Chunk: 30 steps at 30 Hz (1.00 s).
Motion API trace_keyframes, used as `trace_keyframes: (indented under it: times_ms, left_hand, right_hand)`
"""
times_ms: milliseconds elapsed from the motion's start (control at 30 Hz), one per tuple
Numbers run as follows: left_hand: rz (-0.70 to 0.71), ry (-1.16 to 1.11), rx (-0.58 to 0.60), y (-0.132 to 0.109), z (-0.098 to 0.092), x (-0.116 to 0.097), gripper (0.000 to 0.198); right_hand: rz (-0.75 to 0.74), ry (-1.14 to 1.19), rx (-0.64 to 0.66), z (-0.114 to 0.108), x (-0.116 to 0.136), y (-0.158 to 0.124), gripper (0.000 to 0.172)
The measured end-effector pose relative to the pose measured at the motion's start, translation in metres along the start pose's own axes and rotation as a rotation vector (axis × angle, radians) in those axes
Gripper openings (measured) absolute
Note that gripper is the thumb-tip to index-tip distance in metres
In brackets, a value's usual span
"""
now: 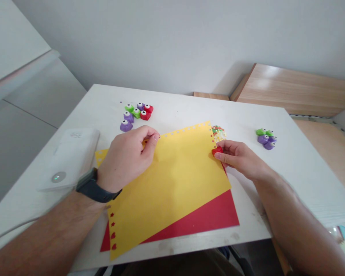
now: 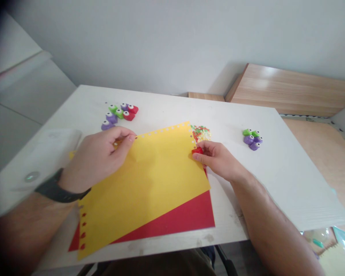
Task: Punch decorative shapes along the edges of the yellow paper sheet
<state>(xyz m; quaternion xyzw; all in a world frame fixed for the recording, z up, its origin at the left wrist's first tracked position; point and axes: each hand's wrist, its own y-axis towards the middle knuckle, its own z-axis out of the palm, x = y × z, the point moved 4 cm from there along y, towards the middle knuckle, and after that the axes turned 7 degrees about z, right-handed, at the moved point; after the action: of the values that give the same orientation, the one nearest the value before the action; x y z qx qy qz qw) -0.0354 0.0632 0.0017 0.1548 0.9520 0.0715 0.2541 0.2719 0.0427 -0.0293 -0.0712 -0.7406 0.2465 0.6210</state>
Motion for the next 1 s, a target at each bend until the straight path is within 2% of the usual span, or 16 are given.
trace_keyframes:
  times_ms: [233, 633, 1000]
  left_hand:
    - [0.009, 0.003, -0.006, 0.000, 0.001, 0.000, 0.026]
    - [0.013, 0.013, 0.004, 0.000, 0.002, 0.001, 0.025]
    - [0.007, 0.008, 0.015, 0.000, 0.003, -0.001, 0.024]
  right_hand:
    - [0.025, -0.042, -0.026, 0.000, -0.004, 0.002, 0.034]
    - [0.042, -0.078, -0.078, 0.003, -0.003, 0.001, 0.027]
    - [0.001, -0.064, -0.113, -0.001, -0.014, 0.008, 0.035]
